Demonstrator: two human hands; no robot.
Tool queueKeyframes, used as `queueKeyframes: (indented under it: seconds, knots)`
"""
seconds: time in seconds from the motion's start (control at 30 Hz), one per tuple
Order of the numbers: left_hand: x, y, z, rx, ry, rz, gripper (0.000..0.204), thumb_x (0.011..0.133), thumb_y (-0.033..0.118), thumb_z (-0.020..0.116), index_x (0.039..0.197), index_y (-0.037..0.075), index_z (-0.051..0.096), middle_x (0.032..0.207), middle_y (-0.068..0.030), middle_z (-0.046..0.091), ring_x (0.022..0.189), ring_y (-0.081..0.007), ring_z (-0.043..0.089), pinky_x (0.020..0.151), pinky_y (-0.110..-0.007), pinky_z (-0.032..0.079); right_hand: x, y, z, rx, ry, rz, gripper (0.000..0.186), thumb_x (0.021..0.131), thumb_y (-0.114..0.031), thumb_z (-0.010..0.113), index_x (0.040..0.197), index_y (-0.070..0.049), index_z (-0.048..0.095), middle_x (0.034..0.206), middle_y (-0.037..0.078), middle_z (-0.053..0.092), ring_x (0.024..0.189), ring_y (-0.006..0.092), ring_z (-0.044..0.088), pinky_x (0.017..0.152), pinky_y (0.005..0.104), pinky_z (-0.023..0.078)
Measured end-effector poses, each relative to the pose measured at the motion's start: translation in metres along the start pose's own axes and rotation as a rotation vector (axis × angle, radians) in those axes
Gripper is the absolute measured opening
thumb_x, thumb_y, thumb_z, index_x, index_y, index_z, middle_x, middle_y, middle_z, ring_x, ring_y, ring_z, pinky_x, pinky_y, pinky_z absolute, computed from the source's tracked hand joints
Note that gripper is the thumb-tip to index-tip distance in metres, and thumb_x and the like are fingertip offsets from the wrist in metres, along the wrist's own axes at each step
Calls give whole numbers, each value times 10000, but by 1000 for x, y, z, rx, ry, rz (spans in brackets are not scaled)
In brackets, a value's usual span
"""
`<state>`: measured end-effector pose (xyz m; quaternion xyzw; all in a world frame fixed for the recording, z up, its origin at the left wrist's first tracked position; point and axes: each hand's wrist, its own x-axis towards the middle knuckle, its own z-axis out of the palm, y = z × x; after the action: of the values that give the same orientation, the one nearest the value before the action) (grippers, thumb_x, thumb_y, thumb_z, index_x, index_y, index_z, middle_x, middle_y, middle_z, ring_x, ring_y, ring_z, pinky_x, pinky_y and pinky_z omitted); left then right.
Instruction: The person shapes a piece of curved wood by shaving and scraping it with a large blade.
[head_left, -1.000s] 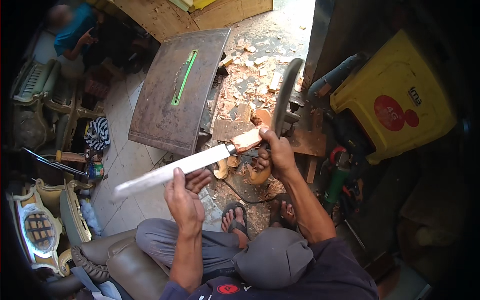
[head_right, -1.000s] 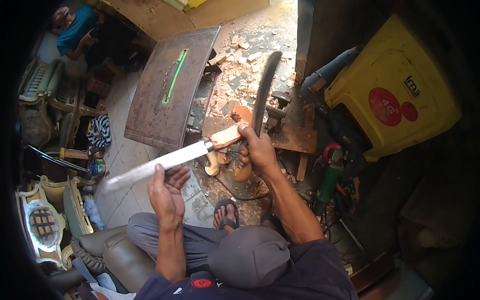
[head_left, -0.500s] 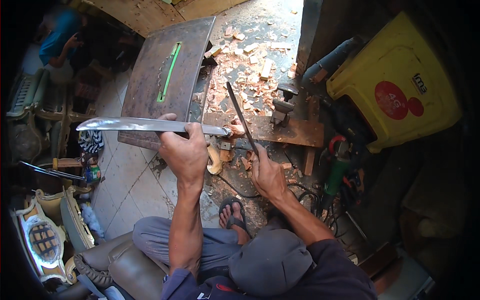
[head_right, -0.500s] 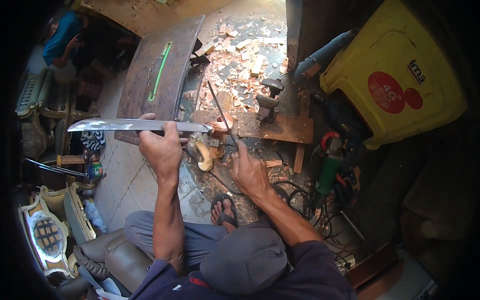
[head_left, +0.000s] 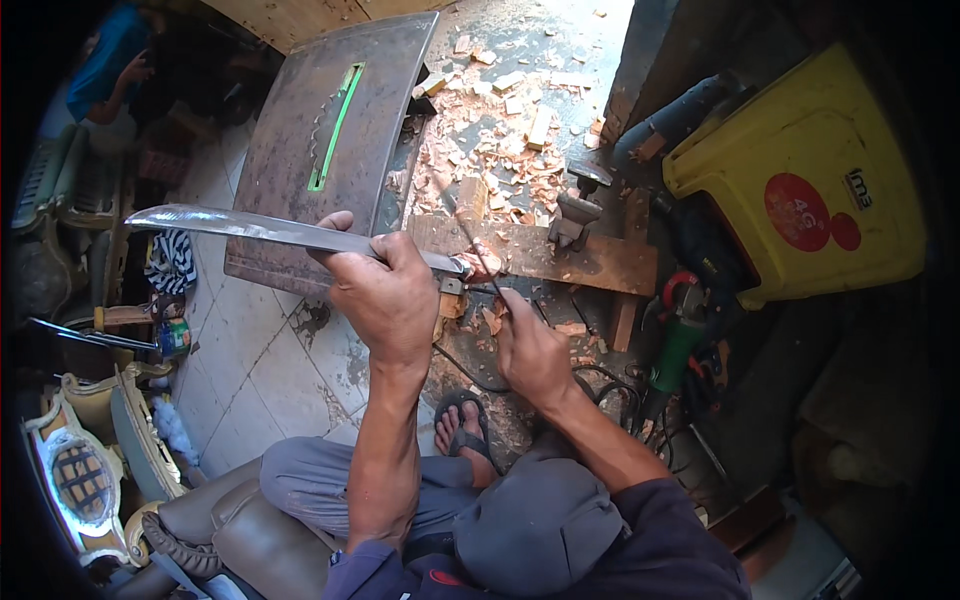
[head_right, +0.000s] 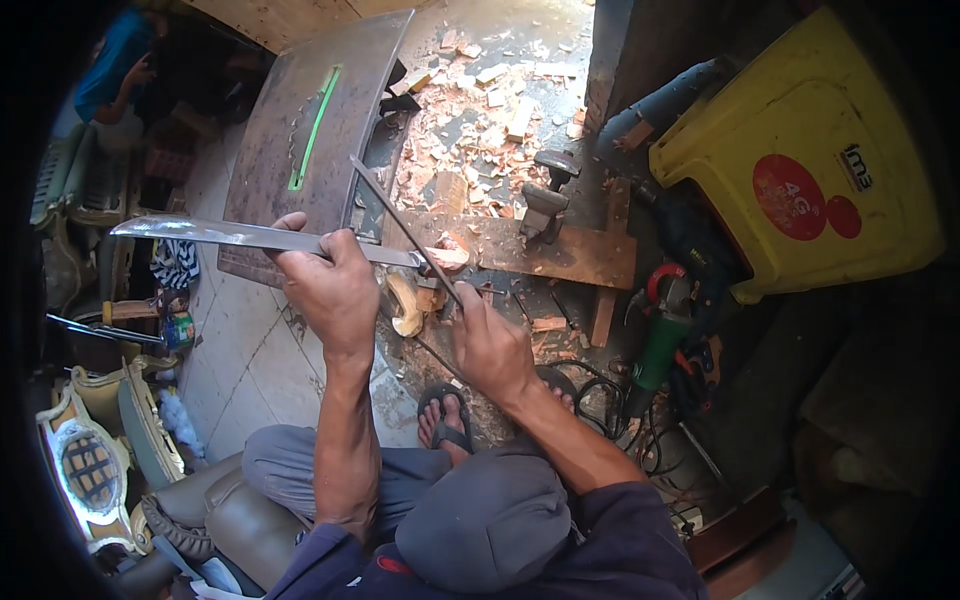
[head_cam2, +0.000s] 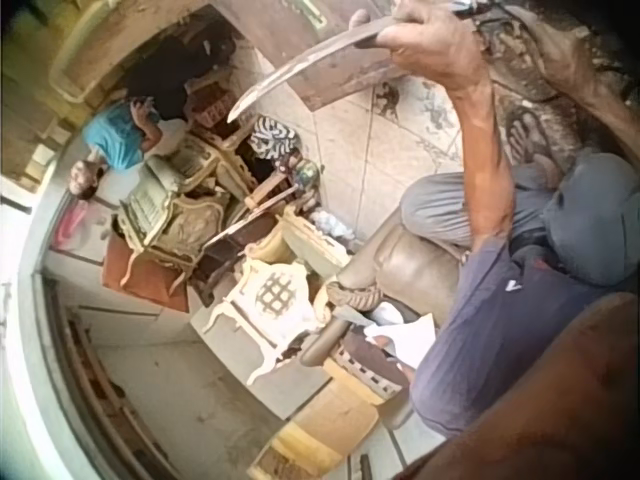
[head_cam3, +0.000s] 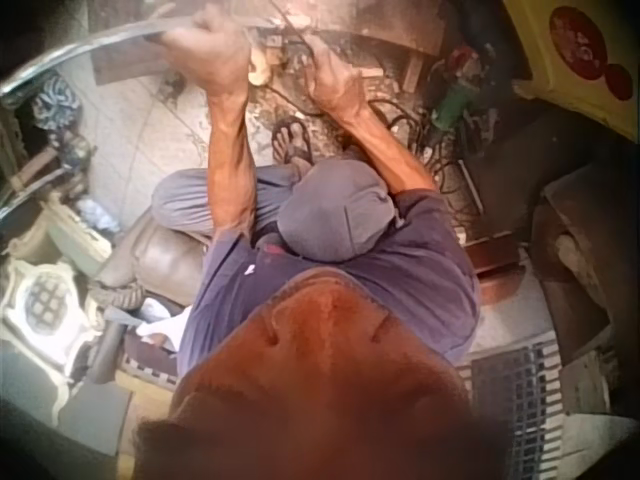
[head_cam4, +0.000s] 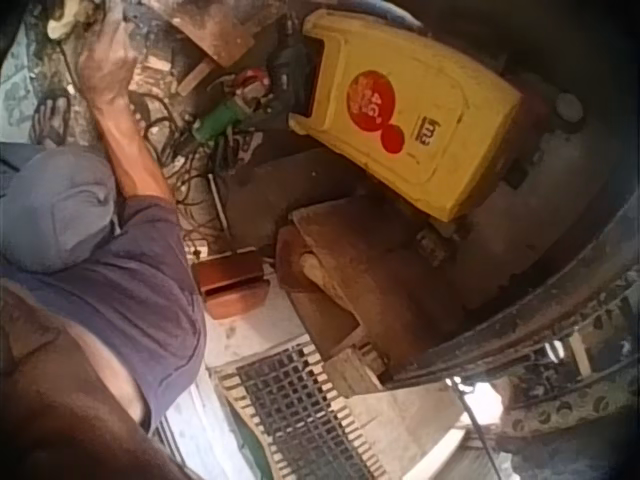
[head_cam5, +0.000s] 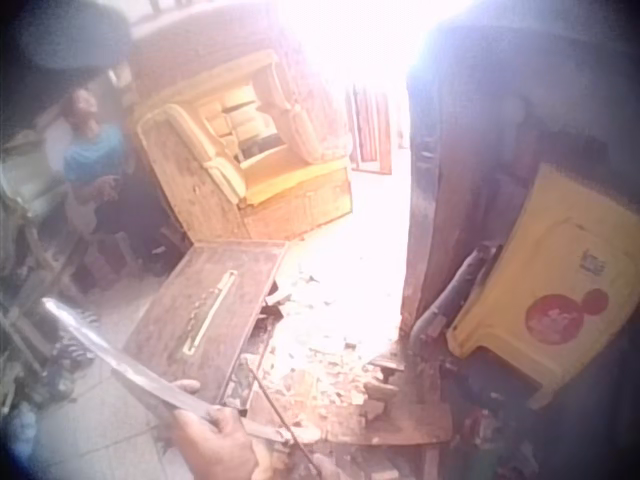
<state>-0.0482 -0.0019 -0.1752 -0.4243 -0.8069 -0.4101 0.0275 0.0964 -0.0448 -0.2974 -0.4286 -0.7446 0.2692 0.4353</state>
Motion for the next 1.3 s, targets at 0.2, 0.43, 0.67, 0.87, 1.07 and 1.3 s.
queueKeyframes:
  seconds: [0.2, 0.43, 0.67, 0.87, 1.07, 1.3]
  knots:
    - [7, -12, 8, -48, 74, -80, 322, 919, 28, 517, 1231, -21, 455, 678, -200, 622, 586, -313, 667, 607, -451, 505, 1, -5, -6, -52, -117, 154, 414, 932, -76, 653, 1315, 35, 545, 861, 244, 712, 692, 399, 717, 604, 470, 584]
    - [17, -9, 10, -49, 84, 8, 314, 913, -23, 489, 1216, -30, 404, 652, -233, 634, 610, -390, 708, 539, -483, 502, -5, -4, 1, -77, -136, 125, 397, 946, -6, 605, 1337, 23, 546, 805, 229, 697, 647, 413, 688, 568, 487, 555]
    - [16, -10, 9, -46, 53, -40, 305, 912, -13, 506, 1195, -15, 392, 655, -273, 634, 654, -476, 701, 543, -537, 490, -4, -16, -7, -113, -211, 194, 466, 896, -23, 642, 1351, 1, 547, 863, 245, 700, 713, 394, 713, 603, 472, 576]
    - [23, -13, 13, 18, 97, 55, 316, 916, -1, 515, 1201, -14, 379, 652, -256, 638, 634, -464, 700, 530, -536, 502, 6, 5, 1, -265, -478, 451, 486, 876, 29, 648, 1354, 9, 556, 923, 247, 719, 745, 391, 727, 640, 453, 593]
    - [24, -9, 11, -30, 57, -39, 297, 913, -5, 517, 1184, -6, 396, 664, -253, 639, 653, -438, 717, 565, -525, 524, -2, 0, 3, -199, -259, 202, 481, 908, -24, 665, 1366, 22, 529, 894, 231, 722, 709, 413, 715, 608, 481, 586]
    - [26, -16, 12, 15, 65, -62, 302, 905, -18, 497, 1191, -7, 398, 672, -249, 641, 638, -433, 712, 557, -526, 513, -8, -3, 5, -115, -132, 63, 456, 909, -16, 624, 1354, 17, 534, 883, 257, 703, 720, 407, 712, 616, 478, 578]
